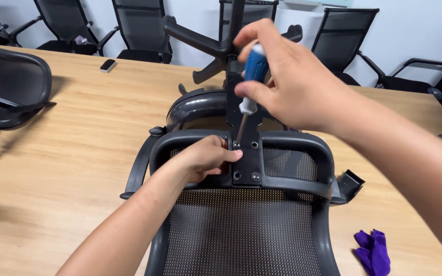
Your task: The person attaches a black metal mounting bracket to the underside of an office chair seat, aligning it against the seat mechanism and driving screws with a screwdriver. They then attach a small plastic cover piece, flip the chair upright, and press on the seat to check it.
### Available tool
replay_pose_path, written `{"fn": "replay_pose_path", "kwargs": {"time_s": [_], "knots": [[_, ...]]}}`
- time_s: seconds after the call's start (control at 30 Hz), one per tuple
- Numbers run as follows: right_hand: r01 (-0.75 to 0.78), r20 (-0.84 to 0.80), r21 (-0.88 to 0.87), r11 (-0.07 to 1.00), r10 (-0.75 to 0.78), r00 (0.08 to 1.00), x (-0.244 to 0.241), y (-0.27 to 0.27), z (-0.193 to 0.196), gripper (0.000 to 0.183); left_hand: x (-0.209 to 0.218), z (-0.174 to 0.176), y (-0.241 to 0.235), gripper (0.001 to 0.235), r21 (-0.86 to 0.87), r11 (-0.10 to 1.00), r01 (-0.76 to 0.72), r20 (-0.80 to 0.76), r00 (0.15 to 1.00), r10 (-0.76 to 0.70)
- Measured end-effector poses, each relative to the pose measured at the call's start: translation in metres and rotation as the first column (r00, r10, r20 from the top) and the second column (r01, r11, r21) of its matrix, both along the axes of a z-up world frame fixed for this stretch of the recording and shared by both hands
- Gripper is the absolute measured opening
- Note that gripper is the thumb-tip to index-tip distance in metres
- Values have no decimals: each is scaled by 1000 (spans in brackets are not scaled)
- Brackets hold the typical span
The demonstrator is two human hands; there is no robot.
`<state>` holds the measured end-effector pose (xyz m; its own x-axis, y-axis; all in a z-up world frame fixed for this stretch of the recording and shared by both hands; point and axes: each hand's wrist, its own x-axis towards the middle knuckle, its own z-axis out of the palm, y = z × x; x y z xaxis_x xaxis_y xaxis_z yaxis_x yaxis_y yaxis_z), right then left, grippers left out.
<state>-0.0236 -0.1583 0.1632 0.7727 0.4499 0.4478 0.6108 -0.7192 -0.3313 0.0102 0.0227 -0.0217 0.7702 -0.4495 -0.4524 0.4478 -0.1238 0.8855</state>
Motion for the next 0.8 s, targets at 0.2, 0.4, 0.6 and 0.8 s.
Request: {"fn": "replay_pose_path", "kwargs": {"time_s": [0.2, 0.4, 0.6, 0.8], "knots": [[-358, -51, -71, 931, 355, 933, -4, -3, 9, 42, -6, 10, -9, 26, 152, 987, -57, 60, 997, 48], [-171, 269, 65, 983, 148, 952, 5, 4, -23, 46, -8, 11, -12, 29, 192, 978, -80, 89, 994, 64], [-75, 95, 3, 997, 74, 993, 0, 3, -7, 58, -5, 7, -7, 25, 159, 984, -74, 61, 996, 65], [-135, -98, 87, 987, 144, 985, -7, 9, -11, 54, -3, 2, -5, 20, 152, 988, -41, 58, 998, 32]]}}
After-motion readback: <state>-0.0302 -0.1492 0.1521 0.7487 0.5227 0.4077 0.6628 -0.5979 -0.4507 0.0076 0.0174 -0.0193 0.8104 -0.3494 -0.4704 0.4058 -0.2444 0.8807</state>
